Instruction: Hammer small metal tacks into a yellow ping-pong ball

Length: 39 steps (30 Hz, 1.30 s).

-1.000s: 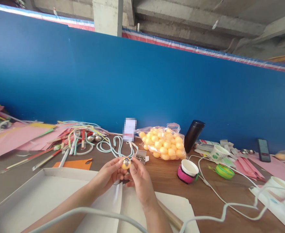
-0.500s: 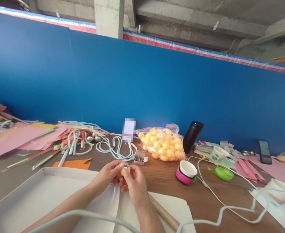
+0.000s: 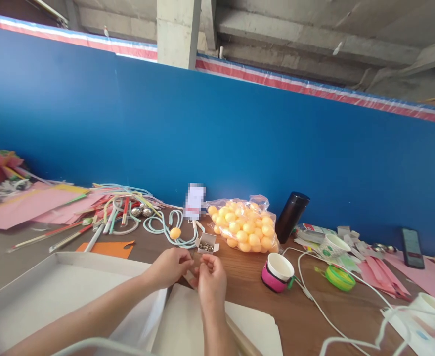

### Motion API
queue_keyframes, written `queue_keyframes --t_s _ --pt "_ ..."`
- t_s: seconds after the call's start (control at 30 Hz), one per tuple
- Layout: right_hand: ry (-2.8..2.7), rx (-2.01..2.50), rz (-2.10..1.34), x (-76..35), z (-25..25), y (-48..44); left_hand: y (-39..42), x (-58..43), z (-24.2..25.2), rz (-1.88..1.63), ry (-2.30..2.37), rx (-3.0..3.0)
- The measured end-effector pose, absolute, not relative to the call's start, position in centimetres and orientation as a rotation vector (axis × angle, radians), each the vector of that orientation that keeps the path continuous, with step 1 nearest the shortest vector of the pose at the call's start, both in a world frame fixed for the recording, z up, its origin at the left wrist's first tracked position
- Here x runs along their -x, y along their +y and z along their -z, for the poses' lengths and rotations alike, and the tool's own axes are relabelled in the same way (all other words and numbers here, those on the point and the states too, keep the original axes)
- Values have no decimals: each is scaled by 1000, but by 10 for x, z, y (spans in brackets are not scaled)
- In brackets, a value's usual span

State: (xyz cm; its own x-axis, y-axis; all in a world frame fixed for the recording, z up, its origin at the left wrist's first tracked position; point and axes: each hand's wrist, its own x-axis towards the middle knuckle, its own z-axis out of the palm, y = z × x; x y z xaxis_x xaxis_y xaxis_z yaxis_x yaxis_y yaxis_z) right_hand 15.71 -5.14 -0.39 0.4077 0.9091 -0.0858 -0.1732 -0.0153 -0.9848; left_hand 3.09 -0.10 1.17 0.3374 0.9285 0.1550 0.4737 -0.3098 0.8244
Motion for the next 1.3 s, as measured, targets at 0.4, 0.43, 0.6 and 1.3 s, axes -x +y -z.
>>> queue_keyframes --t_s 0.4,0.43,0.6,1.3 --pt "-822 1326 -908 -155 4 -50 56 14 -18 -521 1787 -2332" --pt "-828 1316 -917 -154 4 -50 54 12 -14 -561 1776 -2347" --pt "-831 1271 -1009 -147 2 -49 36 0 -17 -883 1487 -2039" --pt "-1024 1058 -1126 -136 -13 -60 -5 -14 -26 -718 389 -943"
